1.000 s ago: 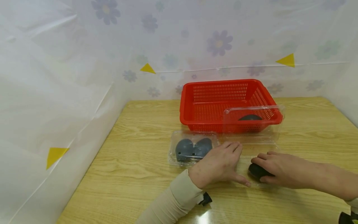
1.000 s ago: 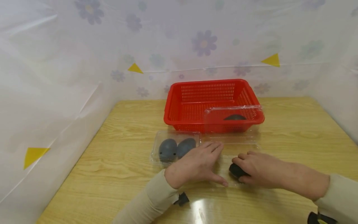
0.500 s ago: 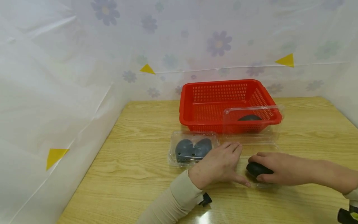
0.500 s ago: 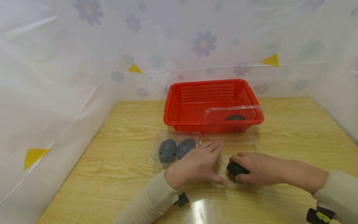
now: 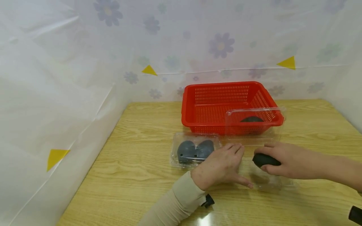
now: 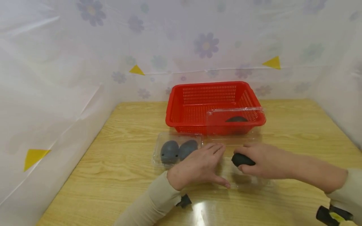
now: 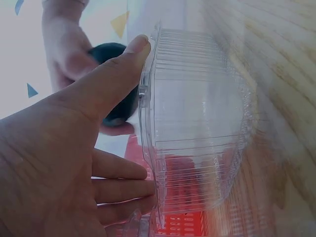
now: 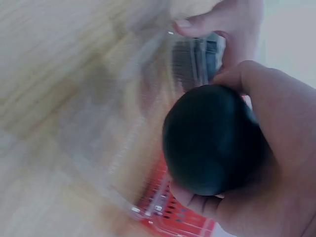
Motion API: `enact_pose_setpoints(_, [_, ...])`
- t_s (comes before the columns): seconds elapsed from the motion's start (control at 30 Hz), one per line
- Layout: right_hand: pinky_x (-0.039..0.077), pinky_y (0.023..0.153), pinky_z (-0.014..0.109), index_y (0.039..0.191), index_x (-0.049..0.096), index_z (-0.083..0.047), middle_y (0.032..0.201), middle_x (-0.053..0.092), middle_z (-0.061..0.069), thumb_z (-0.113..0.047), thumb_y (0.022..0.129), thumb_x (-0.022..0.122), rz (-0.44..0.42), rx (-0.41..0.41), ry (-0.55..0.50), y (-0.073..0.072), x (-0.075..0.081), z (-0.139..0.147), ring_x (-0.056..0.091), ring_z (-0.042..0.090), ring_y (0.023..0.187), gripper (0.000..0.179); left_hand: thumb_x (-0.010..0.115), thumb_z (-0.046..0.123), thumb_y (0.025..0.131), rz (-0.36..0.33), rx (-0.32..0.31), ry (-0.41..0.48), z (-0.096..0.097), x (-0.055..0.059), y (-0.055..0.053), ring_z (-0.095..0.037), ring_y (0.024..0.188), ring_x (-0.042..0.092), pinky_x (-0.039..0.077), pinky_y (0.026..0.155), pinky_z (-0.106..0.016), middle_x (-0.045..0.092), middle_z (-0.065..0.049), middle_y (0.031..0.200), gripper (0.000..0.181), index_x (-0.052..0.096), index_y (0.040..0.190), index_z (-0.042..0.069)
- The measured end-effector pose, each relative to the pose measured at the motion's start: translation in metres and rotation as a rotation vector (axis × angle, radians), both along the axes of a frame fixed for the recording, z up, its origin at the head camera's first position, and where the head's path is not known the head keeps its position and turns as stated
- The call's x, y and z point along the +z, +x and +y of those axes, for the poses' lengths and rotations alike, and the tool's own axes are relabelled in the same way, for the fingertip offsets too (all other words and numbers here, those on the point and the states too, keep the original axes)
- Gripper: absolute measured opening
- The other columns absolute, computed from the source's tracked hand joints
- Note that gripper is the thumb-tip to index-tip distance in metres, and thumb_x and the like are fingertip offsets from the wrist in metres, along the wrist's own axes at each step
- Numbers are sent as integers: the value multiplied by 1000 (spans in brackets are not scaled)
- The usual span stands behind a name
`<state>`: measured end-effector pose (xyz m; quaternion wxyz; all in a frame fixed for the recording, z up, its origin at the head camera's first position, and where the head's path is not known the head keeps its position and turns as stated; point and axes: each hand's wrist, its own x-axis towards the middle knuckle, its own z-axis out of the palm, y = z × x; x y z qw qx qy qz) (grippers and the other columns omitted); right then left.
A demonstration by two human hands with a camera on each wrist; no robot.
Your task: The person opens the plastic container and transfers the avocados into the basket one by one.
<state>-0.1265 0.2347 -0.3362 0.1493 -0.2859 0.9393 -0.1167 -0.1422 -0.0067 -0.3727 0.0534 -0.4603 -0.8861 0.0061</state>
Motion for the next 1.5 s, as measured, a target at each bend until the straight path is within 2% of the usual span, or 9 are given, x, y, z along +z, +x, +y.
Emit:
enact_pose_setpoints(0.17, [45,62,20,133,59,-13,114,62,-3,-39,93,67,44,-66,-21,-3,14,-1,50,-1,78,49,55,87,71,29,-12,0,-1,-1,-1,-11,130,50,41,109,-20,52,3,140,107,46,144,10])
enact_pose_setpoints(0.3, [43,60,20,125,63,-17,110,60,-5,-35,91,69,131,-99,-29,-2,23,-2,49,-1,74,39,55,87,71,36,-20,9,-1,-1,-1,-11,129,51,41,109,-20,53,3,140,106,47,144,10])
enact_pose_setpoints(0.5, [43,59,22,121,62,-20,106,58,-4,-32,87,74,250,-117,-30,0,38,-5,49,4,73,37,55,87,72,-10,-7,-2,-1,0,-2,-10,131,49,41,110,-21,52,3,140,105,46,144,11])
enact_pose_setpoints(0.73, [42,57,24,119,61,-20,105,57,0,-44,87,74,316,-193,-12,-2,69,-12,49,10,71,42,54,87,72,-67,18,-21,-2,3,-3,-10,134,46,40,111,-22,49,4,144,106,42,147,13])
enact_pose_setpoints(0.87, [40,53,24,120,60,-19,95,59,-1,-41,87,75,397,-200,-17,-4,86,-17,48,11,67,43,54,87,72,-98,32,-25,-2,3,-3,-10,135,46,40,112,-23,48,5,145,106,42,147,14])
enact_pose_setpoints(1.03, [37,48,24,119,60,-18,81,58,-4,-31,83,79,518,-187,-63,-11,103,-22,44,9,60,42,55,86,72,-124,38,-21,-2,2,-4,-10,136,45,39,112,-23,48,5,146,106,41,148,15])
enact_pose_setpoints(1.23, [38,49,25,117,61,-13,85,62,0,-26,83,77,566,-189,-89,-25,117,-20,46,13,61,39,57,84,73,-75,-7,16,-4,0,-4,-8,125,50,43,107,-20,52,6,134,98,47,140,14])
enact_pose_setpoints(1.33, [38,50,26,117,62,-11,89,64,4,-24,82,76,623,-178,-107,-31,123,-19,48,15,63,40,57,84,73,-58,-18,21,-3,-1,-3,-7,120,51,45,104,-19,53,6,128,94,49,135,14])
enact_pose_setpoints(1.5, [38,49,28,115,63,-7,85,65,9,-26,84,73,691,-178,-109,-42,132,-20,49,17,61,37,56,86,72,-49,-13,13,-2,-1,-2,-8,123,52,45,105,-20,53,6,132,98,48,138,14])
